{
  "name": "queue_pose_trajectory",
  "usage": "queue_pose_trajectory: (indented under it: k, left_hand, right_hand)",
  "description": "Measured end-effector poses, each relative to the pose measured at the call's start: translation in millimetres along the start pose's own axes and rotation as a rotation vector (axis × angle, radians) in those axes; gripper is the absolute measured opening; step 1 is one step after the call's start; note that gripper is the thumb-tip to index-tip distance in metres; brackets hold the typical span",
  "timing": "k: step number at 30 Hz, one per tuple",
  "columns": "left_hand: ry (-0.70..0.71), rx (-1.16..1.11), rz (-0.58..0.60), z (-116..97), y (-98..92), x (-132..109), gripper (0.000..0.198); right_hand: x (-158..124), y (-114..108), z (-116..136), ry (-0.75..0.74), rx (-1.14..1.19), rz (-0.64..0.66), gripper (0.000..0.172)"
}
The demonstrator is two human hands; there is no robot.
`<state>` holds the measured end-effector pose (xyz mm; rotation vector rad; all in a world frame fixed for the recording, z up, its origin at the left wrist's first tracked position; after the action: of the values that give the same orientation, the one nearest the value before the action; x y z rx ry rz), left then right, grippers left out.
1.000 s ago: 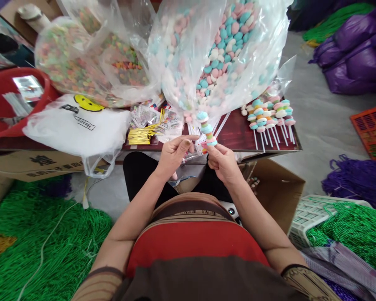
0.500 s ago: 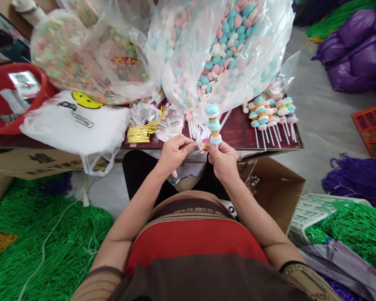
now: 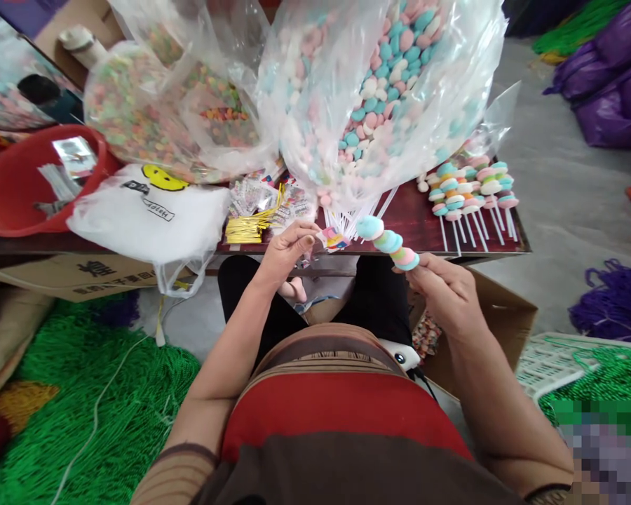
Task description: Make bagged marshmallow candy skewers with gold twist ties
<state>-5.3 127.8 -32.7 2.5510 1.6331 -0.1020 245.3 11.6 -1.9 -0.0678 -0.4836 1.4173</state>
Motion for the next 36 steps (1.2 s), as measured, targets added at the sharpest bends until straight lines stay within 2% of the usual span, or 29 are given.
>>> queue_pose_trajectory:
  k: [3, 8, 14, 21, 29, 36]
  left_hand:
    - [0.024, 0.014, 0.031, -5, 3.3, -1, 0.028]
    - [0.057, 0.065, 0.039, -13, 6.8, 1, 0.025]
    - [0.077, 0.062, 0.073, -15, 9.8, 3, 0.021]
    - [0.150, 0.272, 0.067, -26, 13.8, 3, 0.026]
    - [0.155, 0.286, 0.073, -22, 13.0, 4, 0.026]
    - [0.089, 0.242, 0.058, -20, 12.8, 5, 0.030]
  right_hand:
    - [-2, -8, 8, -0.014, -0.081, 0.035, 0.024]
    - [3, -8, 17, -0.112, -0.123, 0.113, 0.024]
    - [7, -11, 18, -0.176, -0.218, 0.140, 0.023]
    - [11, -21, 19, -0.190, -0.306, 0.172, 0.021]
    - [8, -26, 10, -0.094, -0.317, 0.119, 0.017]
    - [8, -22, 13, -0.197, -0.434, 0.077, 0.015]
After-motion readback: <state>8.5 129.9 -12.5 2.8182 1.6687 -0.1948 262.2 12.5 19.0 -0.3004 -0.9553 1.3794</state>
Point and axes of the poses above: each hand's wrist, its own x-axis towards the middle knuckle, its own y-axis out of the palm, z = x × y, the point moved 8 cm from there along x, towards the middle knuckle, and after that the axes turned 15 degrees about -y, right-handed, at the moved point
